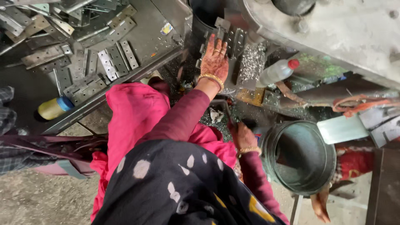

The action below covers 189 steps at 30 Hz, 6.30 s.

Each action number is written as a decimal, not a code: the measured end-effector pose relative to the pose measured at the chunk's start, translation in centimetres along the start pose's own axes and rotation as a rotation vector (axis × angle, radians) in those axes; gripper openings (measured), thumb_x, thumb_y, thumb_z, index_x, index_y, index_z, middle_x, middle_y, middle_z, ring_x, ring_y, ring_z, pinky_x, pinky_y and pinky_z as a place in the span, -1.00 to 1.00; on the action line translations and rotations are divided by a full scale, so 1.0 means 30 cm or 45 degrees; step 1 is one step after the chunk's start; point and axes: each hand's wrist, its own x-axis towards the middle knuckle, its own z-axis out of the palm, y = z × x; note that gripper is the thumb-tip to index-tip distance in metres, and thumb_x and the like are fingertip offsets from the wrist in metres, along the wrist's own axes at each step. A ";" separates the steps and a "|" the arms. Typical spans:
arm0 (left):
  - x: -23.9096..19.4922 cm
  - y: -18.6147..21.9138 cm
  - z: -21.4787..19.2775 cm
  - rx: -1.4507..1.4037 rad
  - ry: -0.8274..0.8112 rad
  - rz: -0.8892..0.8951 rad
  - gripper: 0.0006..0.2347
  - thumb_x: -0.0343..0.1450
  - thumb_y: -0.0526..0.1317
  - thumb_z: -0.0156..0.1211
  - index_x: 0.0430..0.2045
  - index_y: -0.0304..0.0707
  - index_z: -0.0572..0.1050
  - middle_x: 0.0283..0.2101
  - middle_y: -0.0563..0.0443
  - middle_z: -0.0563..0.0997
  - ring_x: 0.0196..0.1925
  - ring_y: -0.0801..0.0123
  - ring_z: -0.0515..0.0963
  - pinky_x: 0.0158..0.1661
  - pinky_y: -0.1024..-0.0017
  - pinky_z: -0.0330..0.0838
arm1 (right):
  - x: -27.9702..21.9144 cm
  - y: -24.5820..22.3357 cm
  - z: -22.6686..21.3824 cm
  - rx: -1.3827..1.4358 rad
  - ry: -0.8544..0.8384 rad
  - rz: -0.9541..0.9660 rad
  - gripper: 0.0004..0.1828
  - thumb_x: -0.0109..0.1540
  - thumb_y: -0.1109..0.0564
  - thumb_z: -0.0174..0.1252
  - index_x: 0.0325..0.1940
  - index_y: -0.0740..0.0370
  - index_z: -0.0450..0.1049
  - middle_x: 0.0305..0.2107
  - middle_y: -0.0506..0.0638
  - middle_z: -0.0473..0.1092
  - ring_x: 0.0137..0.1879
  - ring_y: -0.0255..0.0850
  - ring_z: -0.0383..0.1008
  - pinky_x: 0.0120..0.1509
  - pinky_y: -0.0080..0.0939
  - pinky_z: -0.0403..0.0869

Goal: The person picks up metal brackets from a container, positions them one by one into a machine to punch holes, and then drops the processed brackets back into a bin.

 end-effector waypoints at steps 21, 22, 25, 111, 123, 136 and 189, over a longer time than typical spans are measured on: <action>0.041 0.013 0.062 -0.084 0.165 -0.127 -0.53 0.55 -0.05 -0.36 0.33 -0.16 0.31 0.50 0.03 0.12 0.57 0.04 -0.10 0.41 -0.04 -0.54 | -0.036 -0.023 0.076 0.313 -0.020 0.164 -0.56 0.21 -0.18 0.17 -0.15 0.25 0.55 -0.34 0.29 0.55 -0.20 0.22 0.58 -0.12 0.14 0.47; 0.053 0.023 0.071 -0.006 0.296 -0.215 -0.51 0.54 -0.05 -0.36 0.36 -0.17 0.28 0.47 -0.01 0.15 0.55 0.01 -0.08 0.38 -0.01 -0.54 | -0.035 0.009 0.137 0.352 0.015 0.218 -0.58 0.20 -0.15 0.18 -0.17 0.27 0.54 -0.37 0.28 0.55 -0.24 0.21 0.58 -0.15 0.12 0.48; 0.062 0.012 0.075 -0.140 0.072 -0.090 -0.51 0.58 -0.06 -0.41 0.41 -0.21 0.23 0.52 0.08 0.09 0.59 0.12 -0.14 0.44 -0.08 -0.56 | -0.010 0.073 0.274 0.054 0.151 -0.016 -0.57 0.31 -0.14 0.28 -0.07 0.32 0.54 -0.34 0.35 0.53 -0.20 0.25 0.52 -0.15 0.14 0.42; -0.084 0.074 -0.081 -0.244 -0.079 -0.077 -0.59 0.55 -0.21 -0.30 0.30 -0.17 0.33 0.52 0.06 0.10 0.55 0.14 -0.03 0.45 -0.06 -0.48 | 0.044 0.123 0.153 -0.189 -0.148 -0.251 -0.55 0.33 -0.22 0.11 -0.09 0.23 0.51 -0.31 0.34 0.50 -0.21 0.24 0.53 -0.15 0.18 0.47; -0.003 0.071 -0.045 -0.283 -0.046 -0.115 -0.58 0.56 -0.17 -0.36 0.34 -0.05 0.29 0.51 0.07 0.10 0.57 0.12 -0.09 0.44 -0.07 -0.51 | -0.004 0.016 0.059 0.197 -0.130 0.090 -0.47 0.23 -0.27 0.16 -0.17 0.30 0.50 -0.33 0.35 0.51 -0.17 0.25 0.55 -0.11 0.17 0.47; 0.100 0.049 -0.050 -0.331 -0.074 -0.126 -0.60 0.52 -0.15 -0.28 0.25 -0.05 0.39 0.49 0.08 0.16 0.55 0.10 -0.02 0.40 -0.18 -0.53 | 0.023 0.072 0.131 0.127 -0.043 0.047 -0.44 0.27 -0.28 0.13 -0.04 0.31 0.48 -0.22 0.34 0.52 -0.07 0.22 0.55 -0.01 0.12 0.47; -0.072 0.083 0.003 -0.399 0.082 -0.117 -0.66 0.54 -0.19 -0.19 0.13 -0.07 0.53 0.50 0.08 0.20 0.58 0.10 -0.02 0.46 -0.16 -0.43 | 0.011 -0.057 -0.091 0.192 -0.132 0.014 -0.39 0.28 -0.32 0.13 -0.23 0.37 0.48 -0.35 0.43 0.45 -0.15 0.35 0.48 -0.11 0.23 0.41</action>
